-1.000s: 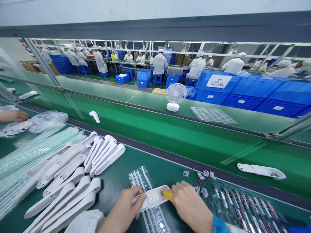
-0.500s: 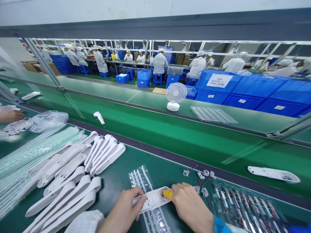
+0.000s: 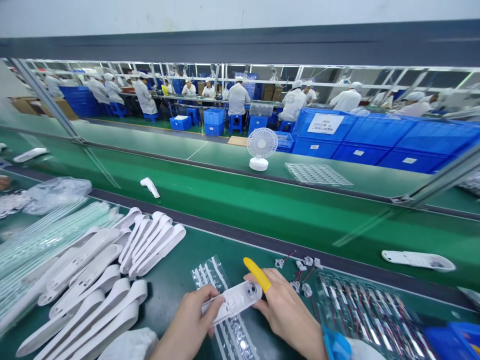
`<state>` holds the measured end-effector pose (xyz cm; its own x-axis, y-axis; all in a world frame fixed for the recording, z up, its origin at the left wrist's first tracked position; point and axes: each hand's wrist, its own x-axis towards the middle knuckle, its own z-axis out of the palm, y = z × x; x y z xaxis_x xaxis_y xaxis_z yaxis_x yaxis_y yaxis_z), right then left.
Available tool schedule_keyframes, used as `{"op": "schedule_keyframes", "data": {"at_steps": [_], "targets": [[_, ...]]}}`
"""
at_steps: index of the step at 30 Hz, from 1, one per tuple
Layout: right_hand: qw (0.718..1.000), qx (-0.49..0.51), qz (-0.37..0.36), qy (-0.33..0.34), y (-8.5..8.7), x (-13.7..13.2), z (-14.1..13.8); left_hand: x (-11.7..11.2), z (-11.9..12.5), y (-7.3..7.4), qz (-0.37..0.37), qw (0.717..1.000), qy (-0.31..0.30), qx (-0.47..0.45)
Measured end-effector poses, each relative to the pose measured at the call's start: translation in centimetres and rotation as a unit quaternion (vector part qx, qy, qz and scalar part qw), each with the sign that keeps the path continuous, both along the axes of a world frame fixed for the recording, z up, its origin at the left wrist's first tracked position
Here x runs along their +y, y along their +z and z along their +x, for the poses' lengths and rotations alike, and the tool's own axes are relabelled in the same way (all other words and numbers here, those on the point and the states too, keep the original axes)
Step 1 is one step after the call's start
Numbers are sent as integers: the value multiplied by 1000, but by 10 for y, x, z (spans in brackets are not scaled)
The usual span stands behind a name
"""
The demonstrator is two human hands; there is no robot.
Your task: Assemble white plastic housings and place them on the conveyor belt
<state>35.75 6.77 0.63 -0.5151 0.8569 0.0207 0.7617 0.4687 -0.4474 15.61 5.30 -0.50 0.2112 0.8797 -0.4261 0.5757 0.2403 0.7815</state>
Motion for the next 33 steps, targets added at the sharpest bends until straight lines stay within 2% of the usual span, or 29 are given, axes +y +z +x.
{"op": "schedule_keyframes", "data": {"at_steps": [6,14,24,33], "targets": [[997,14,-64,-34,2,0,0,6,6,1,10,1000,-22,5],[998,15,-53,-23,-1,-4,-1,3,3,3,9,999,-29,11],[999,-11,-52,-3,5,-4,-4,-4,4,-1,19,999,-32,18],[998,-21,-56,2,9,-5,-6,-4,4,2,21,999,-25,-22]]}}
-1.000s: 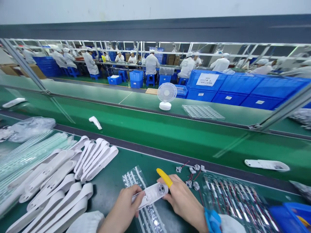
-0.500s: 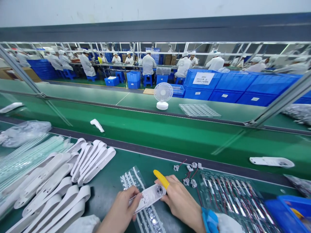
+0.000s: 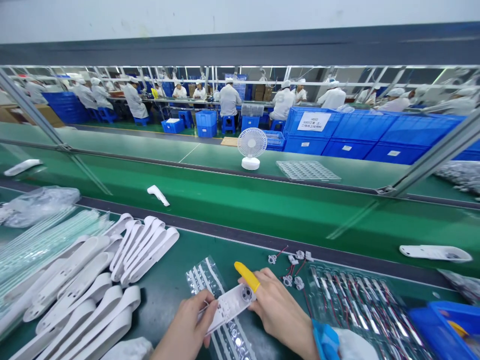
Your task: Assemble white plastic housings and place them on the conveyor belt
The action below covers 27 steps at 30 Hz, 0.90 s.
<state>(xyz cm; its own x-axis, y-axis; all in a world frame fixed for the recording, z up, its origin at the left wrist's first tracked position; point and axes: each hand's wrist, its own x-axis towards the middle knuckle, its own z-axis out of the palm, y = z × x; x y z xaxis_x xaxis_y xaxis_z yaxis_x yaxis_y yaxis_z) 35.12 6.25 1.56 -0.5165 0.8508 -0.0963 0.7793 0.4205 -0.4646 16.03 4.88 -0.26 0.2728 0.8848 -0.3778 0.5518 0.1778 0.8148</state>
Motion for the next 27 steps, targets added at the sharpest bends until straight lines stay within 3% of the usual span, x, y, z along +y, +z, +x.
{"op": "schedule_keyframes", "data": {"at_steps": [27], "targets": [[1000,-8,5,2,3,-7,-3,-8,0,0,-41,999,-2,-19]]}}
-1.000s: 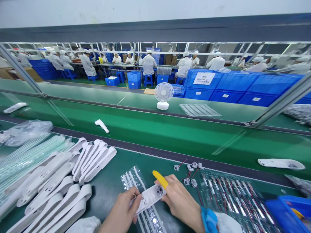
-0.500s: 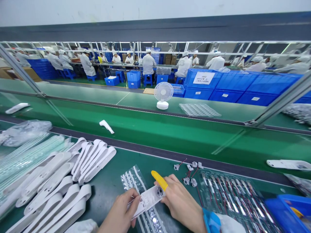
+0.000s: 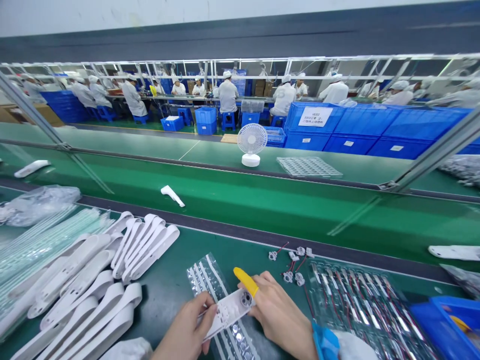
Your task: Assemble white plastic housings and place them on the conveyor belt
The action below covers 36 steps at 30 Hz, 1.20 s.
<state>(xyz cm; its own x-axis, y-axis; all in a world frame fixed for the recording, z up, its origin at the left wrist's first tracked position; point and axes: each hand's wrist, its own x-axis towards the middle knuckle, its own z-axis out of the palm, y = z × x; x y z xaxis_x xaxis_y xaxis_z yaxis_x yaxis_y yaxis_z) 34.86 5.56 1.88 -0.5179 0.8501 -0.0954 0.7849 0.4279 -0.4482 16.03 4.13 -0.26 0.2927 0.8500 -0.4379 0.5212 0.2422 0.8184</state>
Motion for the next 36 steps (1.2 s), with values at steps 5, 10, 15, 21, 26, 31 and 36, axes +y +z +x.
{"op": "schedule_keyframes", "data": {"at_steps": [5,10,15,21,26,31,36], "targets": [[1000,3,-15,-2,-2,-1,2,4,-9,3,-36,999,9,-12],[995,-70,57,-49,1,38,22,33,-37,2,148,969,93,176],[972,-155,134,-118,8,110,20,44,-38,-14,197,944,106,242],[963,-192,138,-128,-3,151,-7,35,-39,-21,195,950,109,218],[969,-168,120,-137,-8,154,-3,34,-38,-25,190,955,131,188],[976,-79,121,-161,2,121,-3,33,-39,-27,176,967,174,66],[989,67,-58,-119,-2,53,-20,37,-55,-15,127,958,222,-133]]}}
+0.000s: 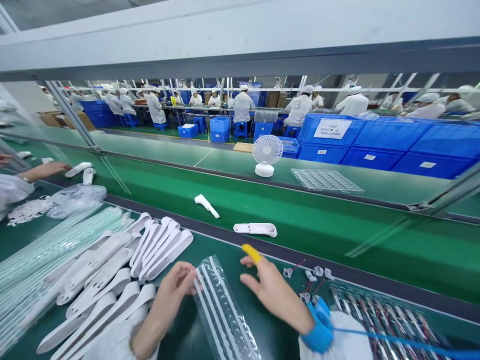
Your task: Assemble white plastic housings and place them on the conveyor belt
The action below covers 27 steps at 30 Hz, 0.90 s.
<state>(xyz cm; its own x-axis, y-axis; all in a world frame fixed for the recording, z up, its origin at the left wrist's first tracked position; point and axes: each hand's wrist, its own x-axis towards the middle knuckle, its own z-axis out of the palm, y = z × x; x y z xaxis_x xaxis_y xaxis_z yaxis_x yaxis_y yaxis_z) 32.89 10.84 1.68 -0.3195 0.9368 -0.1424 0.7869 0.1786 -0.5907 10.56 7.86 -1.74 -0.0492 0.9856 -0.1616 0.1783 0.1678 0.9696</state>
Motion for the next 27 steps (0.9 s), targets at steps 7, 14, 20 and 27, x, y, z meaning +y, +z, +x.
{"op": "schedule_keyframes", "data": {"at_steps": [7,14,20,27], "targets": [[942,249,-221,-47,-23,-43,-17,2,-19,26,12,988,88,-125],[897,366,-240,-62,-20,-37,-31,-19,0,37,-124,938,77,-313],[895,380,-225,-63,-16,-35,-36,-34,21,26,-185,944,14,-274],[971,206,100,-74,-7,-41,-42,-29,23,19,-154,968,40,-196]]}}
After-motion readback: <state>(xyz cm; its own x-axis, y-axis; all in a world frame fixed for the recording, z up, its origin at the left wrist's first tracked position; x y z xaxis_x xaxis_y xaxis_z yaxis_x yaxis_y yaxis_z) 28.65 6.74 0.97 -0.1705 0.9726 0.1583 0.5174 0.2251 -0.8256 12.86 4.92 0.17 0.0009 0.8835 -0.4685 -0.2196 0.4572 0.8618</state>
